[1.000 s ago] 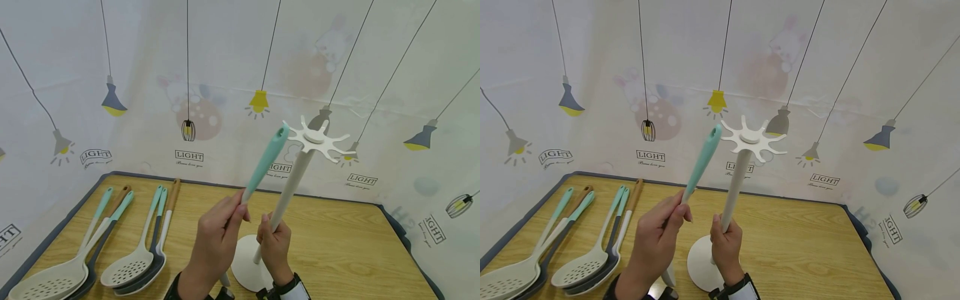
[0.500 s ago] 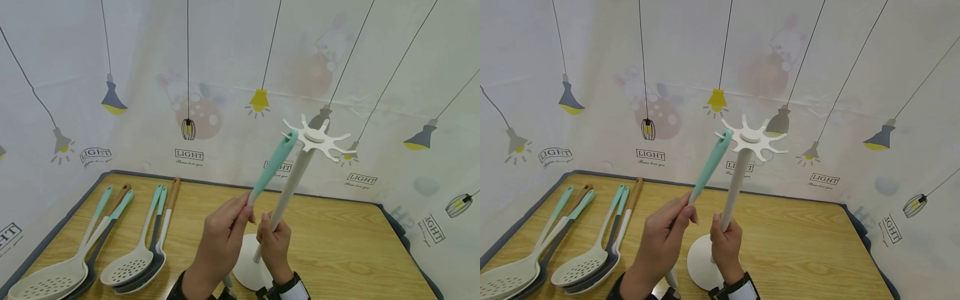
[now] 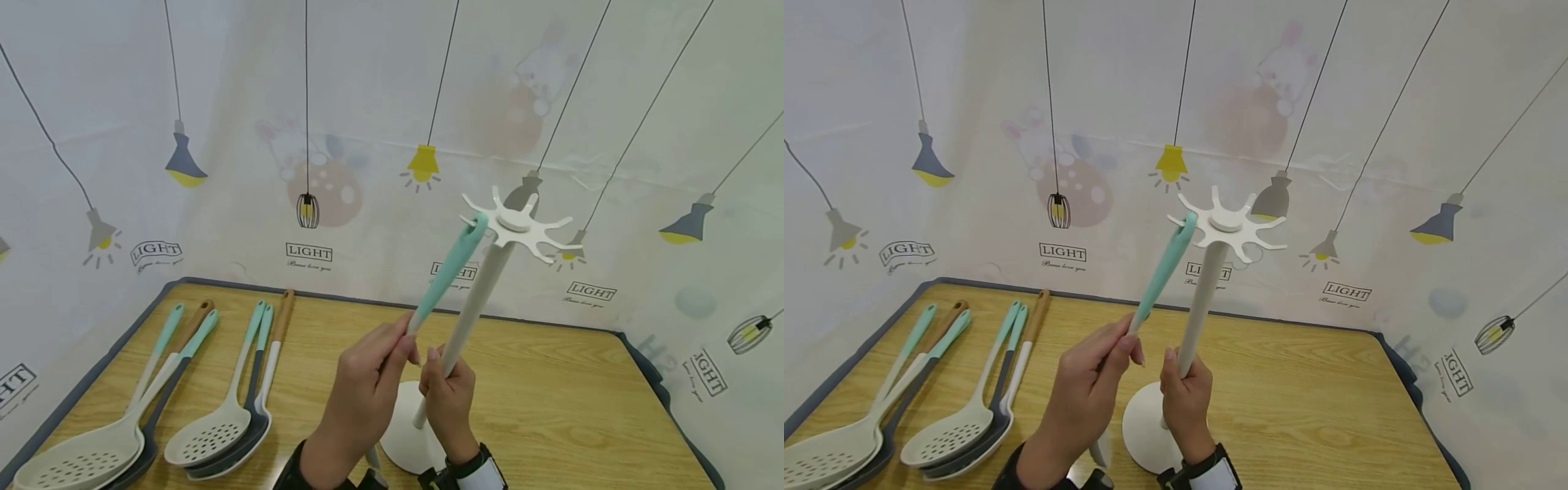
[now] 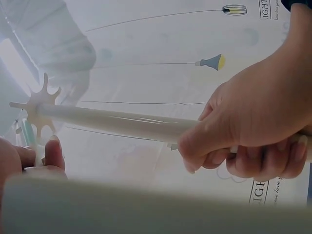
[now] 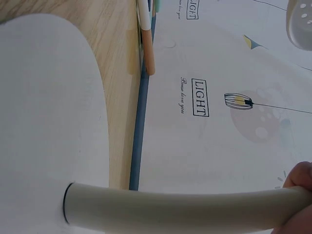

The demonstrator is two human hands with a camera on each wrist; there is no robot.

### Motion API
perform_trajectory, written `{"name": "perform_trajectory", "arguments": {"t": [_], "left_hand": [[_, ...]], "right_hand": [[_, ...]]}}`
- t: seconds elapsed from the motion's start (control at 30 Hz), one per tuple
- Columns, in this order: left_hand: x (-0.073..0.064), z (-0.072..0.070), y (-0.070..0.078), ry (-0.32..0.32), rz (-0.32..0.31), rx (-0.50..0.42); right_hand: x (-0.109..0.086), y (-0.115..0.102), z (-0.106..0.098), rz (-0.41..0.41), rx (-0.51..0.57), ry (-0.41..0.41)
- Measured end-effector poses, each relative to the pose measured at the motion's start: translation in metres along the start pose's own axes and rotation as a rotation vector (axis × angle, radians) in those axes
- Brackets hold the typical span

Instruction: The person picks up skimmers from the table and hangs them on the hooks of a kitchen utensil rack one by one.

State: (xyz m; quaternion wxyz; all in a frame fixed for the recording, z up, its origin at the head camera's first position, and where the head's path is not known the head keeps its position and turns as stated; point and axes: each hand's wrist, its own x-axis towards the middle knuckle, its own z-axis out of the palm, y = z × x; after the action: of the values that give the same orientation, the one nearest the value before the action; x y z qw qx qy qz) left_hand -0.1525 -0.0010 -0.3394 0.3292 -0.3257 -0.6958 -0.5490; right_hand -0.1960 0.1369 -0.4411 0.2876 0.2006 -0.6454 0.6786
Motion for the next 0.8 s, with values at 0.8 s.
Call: {"name": "perform_trajectory", "arguments": {"t": [0.8], "left_hand": [[-0.005,0.011,-0.023,-0.113,-0.081,-0.065]], "right_hand": [[0.000,0.003,-0.001,-0.041,0.041,-0.005]]}}
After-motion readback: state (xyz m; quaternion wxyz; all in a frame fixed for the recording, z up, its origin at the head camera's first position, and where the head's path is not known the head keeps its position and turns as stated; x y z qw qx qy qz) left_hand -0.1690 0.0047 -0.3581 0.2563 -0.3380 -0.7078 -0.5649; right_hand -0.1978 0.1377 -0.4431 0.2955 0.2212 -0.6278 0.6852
